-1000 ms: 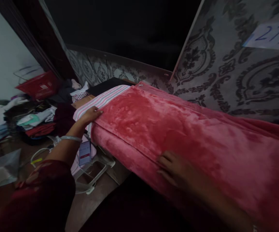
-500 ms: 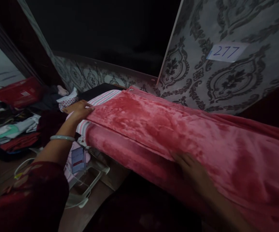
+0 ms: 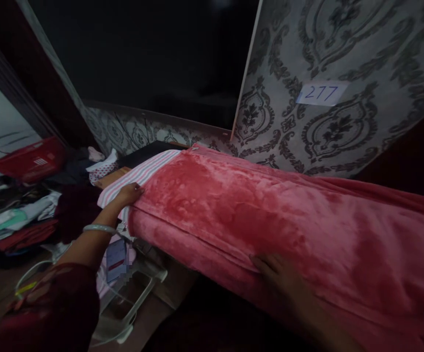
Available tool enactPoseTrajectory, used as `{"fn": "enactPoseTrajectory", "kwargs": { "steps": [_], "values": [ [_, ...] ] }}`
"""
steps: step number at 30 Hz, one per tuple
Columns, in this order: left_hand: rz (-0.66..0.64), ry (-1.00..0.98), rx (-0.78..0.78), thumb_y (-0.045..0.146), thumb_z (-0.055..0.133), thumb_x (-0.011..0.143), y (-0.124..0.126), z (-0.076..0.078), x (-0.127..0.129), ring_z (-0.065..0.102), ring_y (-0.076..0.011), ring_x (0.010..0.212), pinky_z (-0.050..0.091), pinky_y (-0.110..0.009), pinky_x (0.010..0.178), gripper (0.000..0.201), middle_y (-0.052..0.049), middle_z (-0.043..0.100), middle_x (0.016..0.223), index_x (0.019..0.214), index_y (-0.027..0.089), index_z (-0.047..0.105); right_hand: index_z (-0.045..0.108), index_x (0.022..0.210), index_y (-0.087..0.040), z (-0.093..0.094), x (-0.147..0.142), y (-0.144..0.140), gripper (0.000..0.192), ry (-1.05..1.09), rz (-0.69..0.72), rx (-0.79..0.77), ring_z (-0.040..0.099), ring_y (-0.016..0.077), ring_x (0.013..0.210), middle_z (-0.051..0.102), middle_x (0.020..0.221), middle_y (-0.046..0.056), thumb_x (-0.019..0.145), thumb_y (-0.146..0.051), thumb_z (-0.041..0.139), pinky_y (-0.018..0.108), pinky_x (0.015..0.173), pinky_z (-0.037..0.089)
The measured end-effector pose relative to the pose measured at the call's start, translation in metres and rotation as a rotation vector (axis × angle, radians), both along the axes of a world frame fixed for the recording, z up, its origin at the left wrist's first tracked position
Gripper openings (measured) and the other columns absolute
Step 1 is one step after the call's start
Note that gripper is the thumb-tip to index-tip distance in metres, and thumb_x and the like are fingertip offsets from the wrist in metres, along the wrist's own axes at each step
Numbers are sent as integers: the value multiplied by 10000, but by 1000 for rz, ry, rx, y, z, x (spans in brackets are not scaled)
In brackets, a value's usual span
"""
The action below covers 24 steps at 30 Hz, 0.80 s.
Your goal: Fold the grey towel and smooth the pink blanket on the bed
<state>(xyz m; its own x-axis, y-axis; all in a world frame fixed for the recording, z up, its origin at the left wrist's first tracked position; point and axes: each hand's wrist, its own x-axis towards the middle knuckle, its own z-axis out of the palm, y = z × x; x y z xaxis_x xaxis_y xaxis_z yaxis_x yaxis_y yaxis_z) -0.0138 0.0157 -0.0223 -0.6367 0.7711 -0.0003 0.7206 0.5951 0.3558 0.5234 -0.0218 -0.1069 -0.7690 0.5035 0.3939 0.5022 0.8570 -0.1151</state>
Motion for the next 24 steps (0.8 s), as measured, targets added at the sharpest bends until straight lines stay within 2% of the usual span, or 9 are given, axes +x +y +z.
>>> {"fn": "enactPoseTrajectory", "kwargs": {
  "steps": [3, 5, 7, 9, 12, 14, 17, 20, 24],
  "values": [
    [-36, 166, -116, 415, 510, 838, 1, 12, 18, 652, -377, 1096, 519, -446, 896, 410, -228, 716, 1129, 1058, 129, 703, 714, 1081, -273, 26, -8, 0, 258, -30, -45, -98, 665, 225, 834, 710, 983, 75, 973, -225, 485, 353, 704, 559],
    [-122, 336, -138, 383, 444, 891, 6, 20, 43, 612, -392, 1183, 498, -492, 951, 466, -263, 659, 1255, 1181, 99, 671, 727, 1006, -258, 45, -22, 7, 254, -48, -64, -139, 663, 226, 825, 716, 973, 81, 997, -293, 475, 369, 723, 559],
    [-272, 437, -80, 371, 408, 927, 16, 23, 76, 541, -373, 1305, 449, -509, 1051, 519, -257, 589, 1380, 1317, 94, 608, 712, 1156, -241, 61, -44, 20, 304, -37, -59, -142, 665, 255, 976, 717, 1114, 111, 1001, -323, 464, 421, 857, 557],
    [-449, 456, -16, 395, 394, 955, 27, 20, 109, 399, -337, 1450, 325, -516, 1181, 577, -211, 472, 1533, 1450, 122, 511, 581, 1410, -233, 69, -69, 37, 446, -38, -41, -150, 557, 294, 1268, 618, 1382, 130, 987, -334, 486, 498, 1070, 457],
    [-635, 416, -22, 470, 386, 976, 40, 0, 141, 186, -321, 1551, 136, -582, 1248, 644, -126, 289, 1658, 1565, 210, 367, 389, 1563, -271, 65, -100, 58, 644, -140, -22, -253, 264, 322, 1508, 330, 1635, 100, 954, -400, 555, 586, 1217, 223],
    [-659, 367, -84, 503, 392, 974, 43, -18, 146, 144, -343, 1557, 122, -636, 1232, 672, -105, 230, 1676, 1590, 247, 314, 350, 1578, -295, 54, -109, 66, 673, -211, 1, -340, 165, 323, 1542, 217, 1675, 81, 956, -459, 547, 607, 1229, 146],
    [-639, 335, -109, 514, 387, 973, 42, -38, 139, 111, -354, 1560, 127, -672, 1215, 692, -90, 161, 1688, 1606, 265, 260, 303, 1591, -328, 38, -108, 69, 649, -217, 39, -406, 89, 293, 1558, 168, 1686, 42, 990, -511, 466, 598, 1239, 82],
    [-654, 297, -88, 531, 390, 968, 43, -38, 131, 152, -352, 1554, 192, -671, 1199, 699, -106, 188, 1682, 1600, 255, 280, 281, 1593, -358, 32, -103, 67, 646, -189, 49, -427, 65, 277, 1562, 145, 1690, 9, 992, -519, 457, 587, 1245, 50],
    [-603, 310, -9, 521, 339, 987, 63, -20, 126, 279, -335, 1521, 272, -596, 1197, 636, -140, 319, 1640, 1551, 235, 405, 280, 1590, -384, 33, -102, 65, 649, -163, 51, -456, 70, 266, 1562, 142, 1687, -23, 982, -460, 493, 580, 1253, 35]
  ]
}}
